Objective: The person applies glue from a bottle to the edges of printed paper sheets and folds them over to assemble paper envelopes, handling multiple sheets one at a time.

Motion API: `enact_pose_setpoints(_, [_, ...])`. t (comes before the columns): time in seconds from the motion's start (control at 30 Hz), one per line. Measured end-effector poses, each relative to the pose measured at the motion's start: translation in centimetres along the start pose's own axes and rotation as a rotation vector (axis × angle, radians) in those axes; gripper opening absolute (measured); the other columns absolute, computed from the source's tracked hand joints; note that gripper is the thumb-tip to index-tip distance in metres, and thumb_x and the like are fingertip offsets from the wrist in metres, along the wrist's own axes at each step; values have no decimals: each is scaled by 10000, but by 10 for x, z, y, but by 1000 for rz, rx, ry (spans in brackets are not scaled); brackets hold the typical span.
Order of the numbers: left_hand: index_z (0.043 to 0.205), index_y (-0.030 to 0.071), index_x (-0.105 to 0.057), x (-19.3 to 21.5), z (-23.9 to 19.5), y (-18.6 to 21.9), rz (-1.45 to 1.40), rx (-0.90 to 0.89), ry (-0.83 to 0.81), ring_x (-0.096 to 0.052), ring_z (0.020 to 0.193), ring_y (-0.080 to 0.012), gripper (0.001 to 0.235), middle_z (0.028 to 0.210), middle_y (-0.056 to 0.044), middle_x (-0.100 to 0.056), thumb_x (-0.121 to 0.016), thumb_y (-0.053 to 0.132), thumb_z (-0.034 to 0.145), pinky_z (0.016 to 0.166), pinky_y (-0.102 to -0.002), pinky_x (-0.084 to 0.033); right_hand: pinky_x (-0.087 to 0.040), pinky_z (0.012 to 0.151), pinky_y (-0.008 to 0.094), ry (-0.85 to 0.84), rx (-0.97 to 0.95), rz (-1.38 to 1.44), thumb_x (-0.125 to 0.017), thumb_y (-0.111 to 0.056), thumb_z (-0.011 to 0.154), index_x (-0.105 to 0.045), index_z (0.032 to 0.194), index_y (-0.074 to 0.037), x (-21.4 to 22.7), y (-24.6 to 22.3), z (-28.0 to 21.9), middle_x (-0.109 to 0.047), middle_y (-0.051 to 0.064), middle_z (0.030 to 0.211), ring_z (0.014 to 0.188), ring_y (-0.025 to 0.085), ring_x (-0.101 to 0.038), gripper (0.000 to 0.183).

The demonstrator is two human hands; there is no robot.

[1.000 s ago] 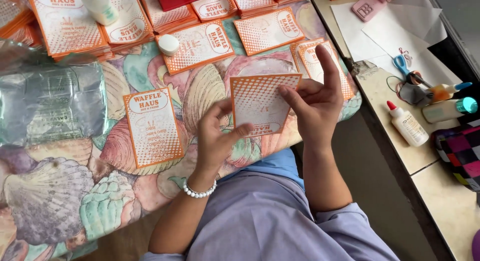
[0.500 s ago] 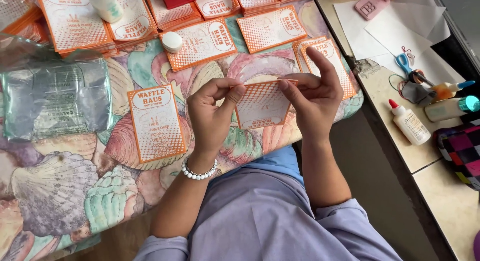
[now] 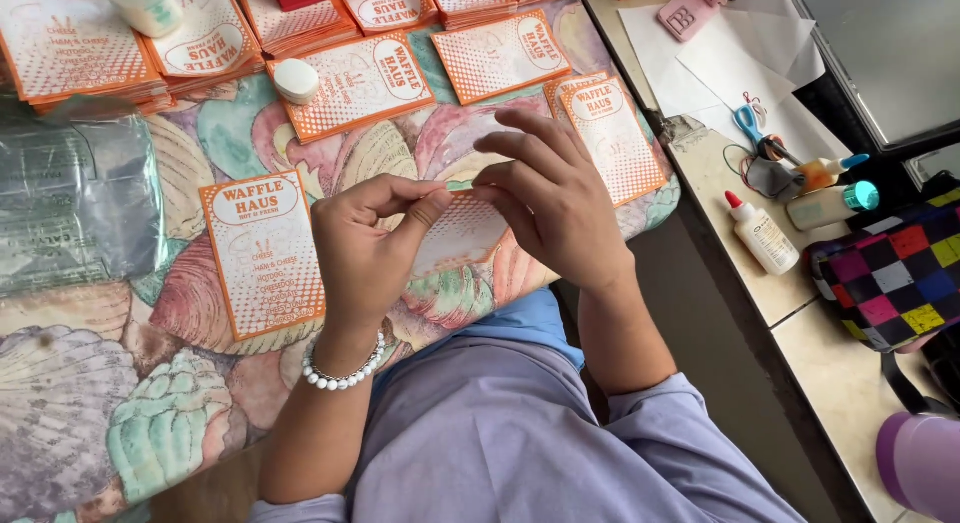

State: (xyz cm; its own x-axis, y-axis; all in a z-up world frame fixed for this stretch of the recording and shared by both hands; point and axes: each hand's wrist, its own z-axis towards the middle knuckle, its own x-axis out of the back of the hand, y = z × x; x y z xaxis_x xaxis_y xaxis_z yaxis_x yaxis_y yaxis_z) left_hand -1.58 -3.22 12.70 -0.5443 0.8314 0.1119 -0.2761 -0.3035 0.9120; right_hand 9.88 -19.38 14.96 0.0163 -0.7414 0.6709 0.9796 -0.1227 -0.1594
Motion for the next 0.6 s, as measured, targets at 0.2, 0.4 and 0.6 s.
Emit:
enact_pose_setpoints(0.2, [902,23,-779,10,-2,4,6,-33,32,-763,763,-160,64,728,-104,-764,-813,70,929,809,-321,-576,-515,969,512,12,27,11,-635,-165,1053,-724,962,-76,-5,1,2,-727,110,1124,1176,415,-668,156])
enact_pose_setpoints(0.4, [984,30,-725,24,-9,-43,-374,96,408,-675,871,-45,105,844,-26,-747,-783,113,956,866,-237,-553,-414,1124,561,52,-361,450,-714,-207,1010,-579,1300,6,12,24,-15,-600,238,1404,1350,431,-557,385])
enact_pose_setpoints(0.6, [1118,49,-653,22,-16,-81,-797,156,431,-749,943,-147,237,1000,-88,-766,-742,183,944,883,-255,-594,-540,954,417,-20,-497,627,-786,-26,932,-380,1581,-49,-27,21,-53,-731,124,921,907,250,-738,766])
